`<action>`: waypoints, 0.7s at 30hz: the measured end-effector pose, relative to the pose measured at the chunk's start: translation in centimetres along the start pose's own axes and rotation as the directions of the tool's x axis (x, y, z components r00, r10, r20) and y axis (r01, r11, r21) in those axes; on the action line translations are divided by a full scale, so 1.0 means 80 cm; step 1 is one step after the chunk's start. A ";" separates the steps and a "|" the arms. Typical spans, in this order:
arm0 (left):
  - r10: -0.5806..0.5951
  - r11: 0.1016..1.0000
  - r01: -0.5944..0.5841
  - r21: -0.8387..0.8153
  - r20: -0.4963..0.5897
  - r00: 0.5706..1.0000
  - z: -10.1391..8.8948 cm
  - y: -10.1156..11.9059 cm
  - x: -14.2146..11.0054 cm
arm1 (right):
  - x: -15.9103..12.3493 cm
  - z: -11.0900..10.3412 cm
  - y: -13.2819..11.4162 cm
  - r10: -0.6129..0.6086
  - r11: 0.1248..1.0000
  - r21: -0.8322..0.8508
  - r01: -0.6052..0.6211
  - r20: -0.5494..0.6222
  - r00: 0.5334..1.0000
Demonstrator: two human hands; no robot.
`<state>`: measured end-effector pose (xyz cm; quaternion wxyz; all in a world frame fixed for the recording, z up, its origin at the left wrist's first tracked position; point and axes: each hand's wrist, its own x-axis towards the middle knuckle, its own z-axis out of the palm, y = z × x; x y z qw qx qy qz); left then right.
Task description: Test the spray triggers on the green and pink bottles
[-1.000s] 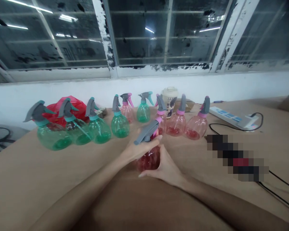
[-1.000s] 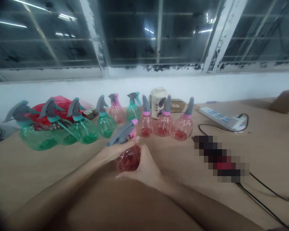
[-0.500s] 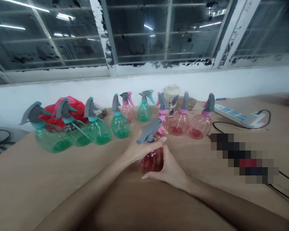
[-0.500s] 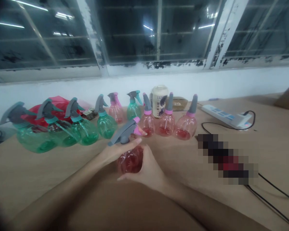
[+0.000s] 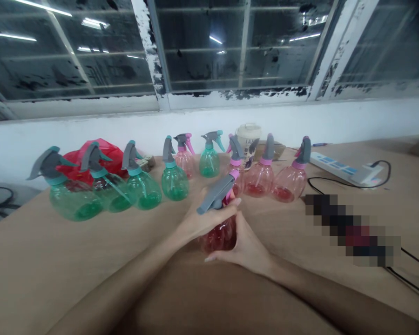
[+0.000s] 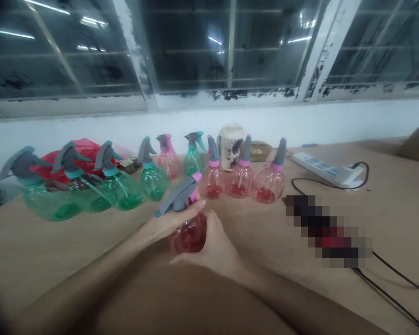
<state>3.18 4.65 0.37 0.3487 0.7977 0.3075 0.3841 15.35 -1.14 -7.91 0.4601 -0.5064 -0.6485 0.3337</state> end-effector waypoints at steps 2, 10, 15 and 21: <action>-0.004 1.000 0.004 0.007 0.004 1.000 -0.001 0.003 0.000 | -0.001 0.000 0.001 0.027 1.000 0.001 -0.027 -0.001 1.000; -0.160 0.984 0.169 0.064 -0.128 0.979 -0.001 -0.014 0.003 | 0.002 -0.002 0.000 0.014 0.998 0.053 -0.014 -0.006 1.000; -0.075 0.990 0.101 0.101 -0.233 0.970 -0.003 -0.024 0.010 | 0.004 0.000 0.010 -0.015 0.995 0.102 0.021 -0.055 0.998; 0.033 0.988 -0.003 0.152 -0.195 0.980 -0.008 -0.040 0.011 | 0.007 0.000 0.021 -0.016 0.998 0.059 0.021 -0.085 0.996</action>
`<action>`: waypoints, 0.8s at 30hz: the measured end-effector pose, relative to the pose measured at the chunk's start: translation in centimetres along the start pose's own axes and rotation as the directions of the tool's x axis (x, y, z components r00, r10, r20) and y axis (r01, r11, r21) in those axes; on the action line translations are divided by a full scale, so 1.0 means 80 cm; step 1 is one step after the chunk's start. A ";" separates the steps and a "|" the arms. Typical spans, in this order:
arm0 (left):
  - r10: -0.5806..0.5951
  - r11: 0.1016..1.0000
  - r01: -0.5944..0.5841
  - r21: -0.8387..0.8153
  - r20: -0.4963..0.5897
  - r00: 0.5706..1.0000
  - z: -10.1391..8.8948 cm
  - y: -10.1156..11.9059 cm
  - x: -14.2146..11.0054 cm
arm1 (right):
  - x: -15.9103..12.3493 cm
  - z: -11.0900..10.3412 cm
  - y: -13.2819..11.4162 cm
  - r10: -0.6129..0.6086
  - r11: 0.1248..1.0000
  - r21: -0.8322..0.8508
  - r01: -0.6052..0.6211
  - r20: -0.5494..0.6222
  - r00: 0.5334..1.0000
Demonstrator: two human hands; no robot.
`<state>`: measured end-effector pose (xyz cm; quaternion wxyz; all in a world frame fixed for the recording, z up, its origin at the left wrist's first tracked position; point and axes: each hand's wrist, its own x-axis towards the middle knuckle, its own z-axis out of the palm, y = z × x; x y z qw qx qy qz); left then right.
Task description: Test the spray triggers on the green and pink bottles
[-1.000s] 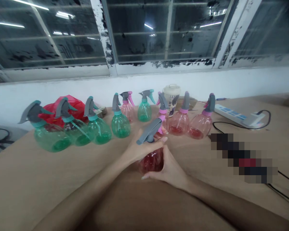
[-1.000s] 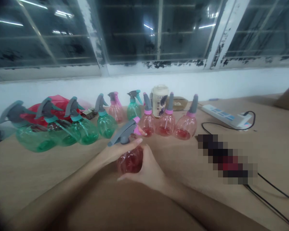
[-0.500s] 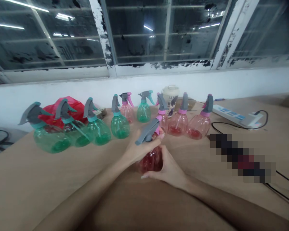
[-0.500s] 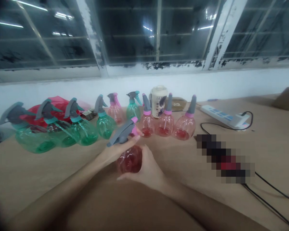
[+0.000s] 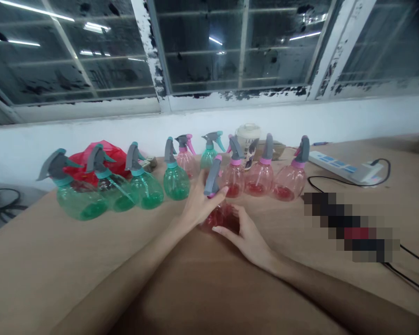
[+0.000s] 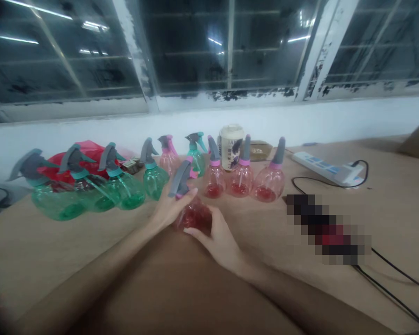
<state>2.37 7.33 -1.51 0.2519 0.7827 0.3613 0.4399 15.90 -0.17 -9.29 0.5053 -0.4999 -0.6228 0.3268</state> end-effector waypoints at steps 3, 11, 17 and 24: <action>0.021 1.000 -0.021 -0.002 0.030 0.999 -0.001 -0.008 0.000 | 0.002 -0.001 -0.001 0.014 1.000 -0.004 -0.014 0.008 1.000; -0.111 0.946 0.117 0.303 -0.035 0.993 0.000 -0.012 0.002 | 0.002 -0.004 -0.006 0.017 0.998 -0.056 -0.013 0.058 0.998; -0.125 0.928 0.142 0.345 -0.069 0.990 -0.008 -0.029 0.012 | 0.001 -0.002 0.001 0.034 0.995 -0.100 -0.029 0.047 0.998; -0.039 0.852 0.000 0.524 0.063 0.997 -0.002 -0.046 0.009 | 0.002 -0.004 -0.007 0.011 0.995 -0.099 -0.003 0.081 0.997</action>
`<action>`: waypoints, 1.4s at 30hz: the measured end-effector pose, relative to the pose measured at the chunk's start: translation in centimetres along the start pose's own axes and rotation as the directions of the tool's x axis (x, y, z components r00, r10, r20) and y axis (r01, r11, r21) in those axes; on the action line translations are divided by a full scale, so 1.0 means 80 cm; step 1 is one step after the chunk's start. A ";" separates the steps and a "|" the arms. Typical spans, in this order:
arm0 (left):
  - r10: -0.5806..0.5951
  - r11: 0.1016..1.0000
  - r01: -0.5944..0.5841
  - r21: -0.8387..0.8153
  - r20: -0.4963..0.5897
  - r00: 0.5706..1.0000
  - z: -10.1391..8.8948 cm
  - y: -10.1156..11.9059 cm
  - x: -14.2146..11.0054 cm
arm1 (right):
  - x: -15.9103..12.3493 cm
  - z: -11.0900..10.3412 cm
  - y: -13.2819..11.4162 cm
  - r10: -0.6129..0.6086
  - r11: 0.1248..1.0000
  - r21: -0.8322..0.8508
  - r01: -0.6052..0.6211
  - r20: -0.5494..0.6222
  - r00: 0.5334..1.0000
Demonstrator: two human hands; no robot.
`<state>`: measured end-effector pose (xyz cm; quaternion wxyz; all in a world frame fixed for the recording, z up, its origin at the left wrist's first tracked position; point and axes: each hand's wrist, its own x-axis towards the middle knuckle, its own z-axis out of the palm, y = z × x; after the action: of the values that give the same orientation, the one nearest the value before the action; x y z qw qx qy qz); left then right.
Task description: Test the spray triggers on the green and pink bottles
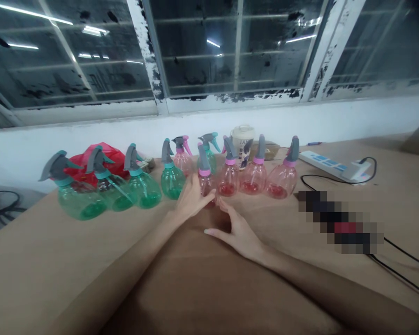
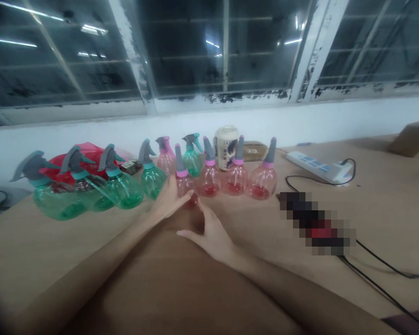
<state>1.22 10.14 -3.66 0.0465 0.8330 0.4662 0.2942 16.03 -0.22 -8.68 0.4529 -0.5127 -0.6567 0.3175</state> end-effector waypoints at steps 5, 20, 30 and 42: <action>0.027 0.999 -0.026 0.025 -0.011 1.000 -0.003 -0.004 0.006 | 0.001 0.000 -0.005 0.005 0.999 -0.037 -0.003 0.030 1.000; -0.054 0.996 0.057 0.066 -0.044 0.998 -0.018 -0.008 0.024 | 0.000 -0.001 -0.007 0.048 0.994 -0.100 -0.043 0.052 0.998; -0.053 0.997 0.054 0.056 -0.032 0.998 -0.020 -0.007 0.027 | 0.023 -0.027 -0.001 -0.139 0.974 -0.204 0.095 -0.215 0.967; -0.108 0.988 0.110 0.107 -0.018 0.994 -0.044 0.018 0.017 | 0.138 -0.062 -0.006 -0.211 0.930 -0.366 0.030 -0.466 0.859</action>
<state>0.94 9.77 0.38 0.0147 0.8058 0.5266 0.2705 19.69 10.03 -3.36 0.5286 -0.6057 -0.5942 0.0243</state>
